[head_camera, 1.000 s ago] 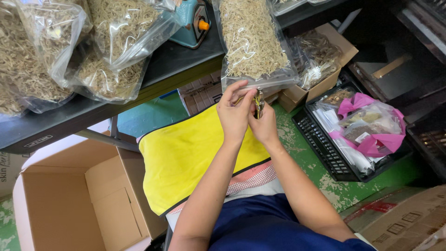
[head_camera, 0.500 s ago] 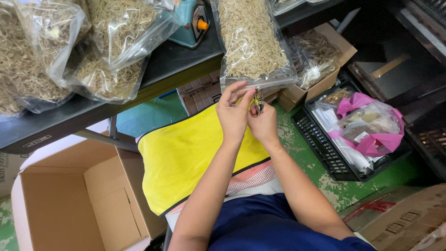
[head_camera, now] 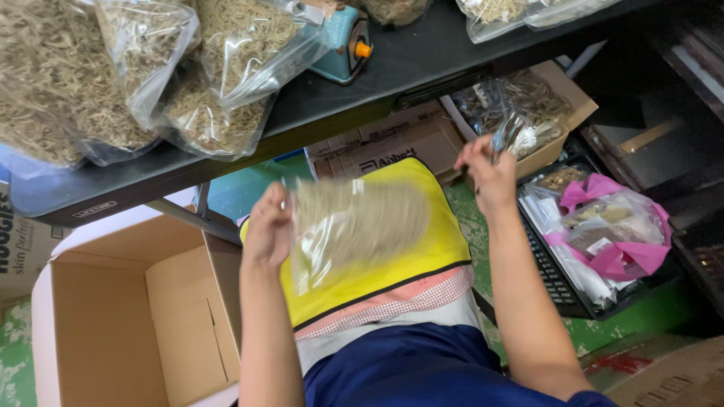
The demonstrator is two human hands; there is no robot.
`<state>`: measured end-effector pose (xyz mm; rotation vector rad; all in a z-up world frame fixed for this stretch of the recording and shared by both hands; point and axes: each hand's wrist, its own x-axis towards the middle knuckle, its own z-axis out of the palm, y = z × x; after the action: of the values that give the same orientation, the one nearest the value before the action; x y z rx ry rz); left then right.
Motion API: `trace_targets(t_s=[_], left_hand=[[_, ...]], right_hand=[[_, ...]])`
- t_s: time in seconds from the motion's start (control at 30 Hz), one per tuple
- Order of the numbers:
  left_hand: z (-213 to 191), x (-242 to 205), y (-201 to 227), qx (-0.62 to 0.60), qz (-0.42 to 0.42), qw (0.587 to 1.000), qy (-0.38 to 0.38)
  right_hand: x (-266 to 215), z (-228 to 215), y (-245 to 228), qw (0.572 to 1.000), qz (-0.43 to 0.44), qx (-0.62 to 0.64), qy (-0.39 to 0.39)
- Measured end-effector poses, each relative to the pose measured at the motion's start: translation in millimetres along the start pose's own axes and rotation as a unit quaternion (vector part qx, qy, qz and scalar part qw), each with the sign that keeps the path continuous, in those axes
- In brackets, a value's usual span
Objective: The person places sealed plastic bags of dried noodles into a cardboard box, then uses a handheld stapler to secure the tops of the bags. The person repeatedly picks up bags, staples them, and places them into the box.
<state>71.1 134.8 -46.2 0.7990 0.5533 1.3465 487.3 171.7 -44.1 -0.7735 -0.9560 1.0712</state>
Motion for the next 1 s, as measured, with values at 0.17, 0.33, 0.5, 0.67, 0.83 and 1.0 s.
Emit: trace_targets(t_s=[0.17,0.33,0.5,0.67,0.83,1.0], left_hand=[[-80,-66,-9,0.43,-0.279,0.851,0.115],[-78,-75,1,0.766,-0.164,0.607,0.137],[13,-44,-3,0.768,-0.08,0.627,0.104],[109,3,-13,0.619,0.058,0.78,-0.066],[182,78,-25,0.004,-0.124,0.988,-0.091],[214,106,-50,-0.021,-0.144,0.988,0.047]], right_hand=[[103,73,-83,0.978,-0.16,-0.069,-0.115],[205,122,-121,0.89,-0.257,-0.32,-0.2],[228,123,-131,0.787,-0.312,-0.499,-0.188],[163,120,-156,0.763,-0.381,-0.505,-0.13],[31,96,-113,0.853,-0.253,-0.448,-0.092],[-12,81,-90,0.865,-0.28,-0.408,-0.082]])
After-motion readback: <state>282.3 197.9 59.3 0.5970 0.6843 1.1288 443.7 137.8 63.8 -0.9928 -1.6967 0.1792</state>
